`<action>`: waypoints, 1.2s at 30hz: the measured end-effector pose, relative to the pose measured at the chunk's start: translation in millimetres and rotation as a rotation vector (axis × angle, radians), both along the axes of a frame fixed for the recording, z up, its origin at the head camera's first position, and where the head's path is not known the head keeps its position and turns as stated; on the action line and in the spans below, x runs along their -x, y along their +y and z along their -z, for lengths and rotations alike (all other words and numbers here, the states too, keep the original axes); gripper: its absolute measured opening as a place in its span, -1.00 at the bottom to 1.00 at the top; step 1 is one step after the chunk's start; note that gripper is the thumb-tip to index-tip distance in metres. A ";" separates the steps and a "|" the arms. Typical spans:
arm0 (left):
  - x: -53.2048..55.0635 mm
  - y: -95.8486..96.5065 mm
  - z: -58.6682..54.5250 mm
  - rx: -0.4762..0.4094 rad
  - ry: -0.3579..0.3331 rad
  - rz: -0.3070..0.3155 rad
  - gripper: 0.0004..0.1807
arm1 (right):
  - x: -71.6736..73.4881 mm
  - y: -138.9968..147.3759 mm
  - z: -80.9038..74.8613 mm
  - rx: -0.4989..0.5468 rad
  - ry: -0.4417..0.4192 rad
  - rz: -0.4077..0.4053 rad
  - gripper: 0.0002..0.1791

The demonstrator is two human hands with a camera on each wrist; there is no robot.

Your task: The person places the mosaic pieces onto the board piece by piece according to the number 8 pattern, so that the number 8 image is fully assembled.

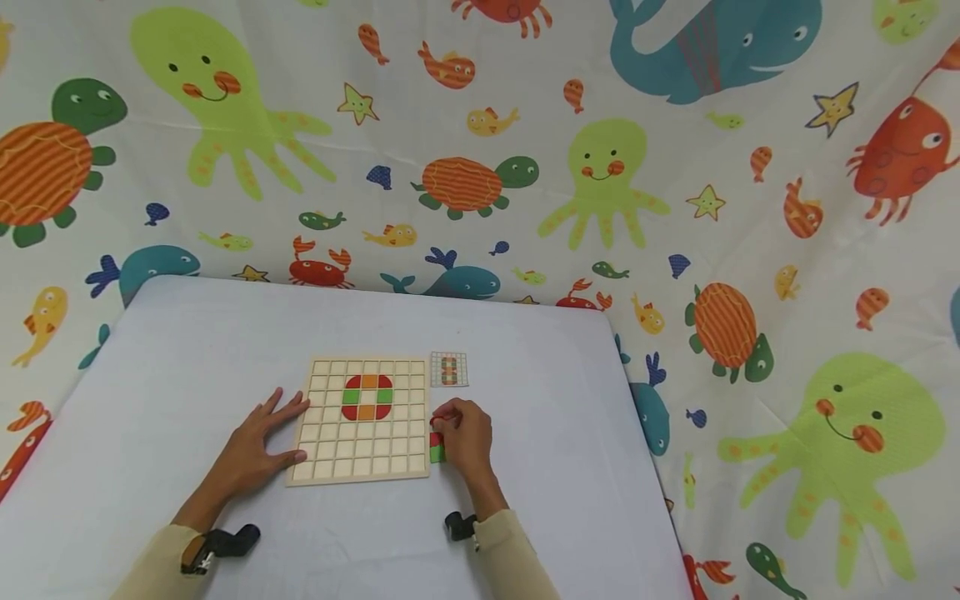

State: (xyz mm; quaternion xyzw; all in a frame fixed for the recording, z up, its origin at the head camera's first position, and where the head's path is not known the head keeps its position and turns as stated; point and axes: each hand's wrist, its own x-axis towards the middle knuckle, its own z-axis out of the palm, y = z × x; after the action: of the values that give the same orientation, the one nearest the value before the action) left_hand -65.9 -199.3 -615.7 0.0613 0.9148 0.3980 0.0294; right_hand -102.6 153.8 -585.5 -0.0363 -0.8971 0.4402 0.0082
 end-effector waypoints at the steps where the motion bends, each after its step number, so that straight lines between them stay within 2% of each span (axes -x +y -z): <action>1: 0.2 -0.1 -0.3 0.000 0.001 -0.001 -0.01 | 0.4 -2.8 -1.1 0.014 0.013 0.003 -0.87; 5: 1.2 -1.3 -1.3 0.002 -0.004 0.005 -0.01 | 2.3 -16.7 -6.9 0.059 0.038 0.007 -0.89; 10: 1.6 -2.2 -1.9 0.005 -0.013 0.005 -0.01 | 2.6 -39.0 -11.2 0.104 0.053 -0.051 -0.91; 15: 0.8 -2.5 -1.7 0.012 -0.029 -0.004 0.00 | 0.2 -66.1 -11.8 0.134 0.009 -0.118 -0.95; 22: -0.5 -1.4 -2.0 0.003 -0.041 -0.005 0.00 | 1.4 -98.3 -4.5 0.146 -0.034 -0.153 -0.94; 29: -0.3 -1.4 -0.6 0.007 -0.042 -0.001 -0.01 | 3.5 -114.5 9.3 0.036 -0.007 -0.157 -0.96; 36: -0.2 -0.9 -1.9 0.010 -0.058 -0.003 -0.01 | 3.2 -122.2 10.7 -0.085 0.001 -0.182 -0.94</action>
State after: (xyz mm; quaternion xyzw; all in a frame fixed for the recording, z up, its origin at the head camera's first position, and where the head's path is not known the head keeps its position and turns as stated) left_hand -65.7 -200.2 -613.8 0.0483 0.9157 0.3950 0.0557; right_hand -105.9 31.6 -596.1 0.0458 -0.9146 0.4007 -0.0297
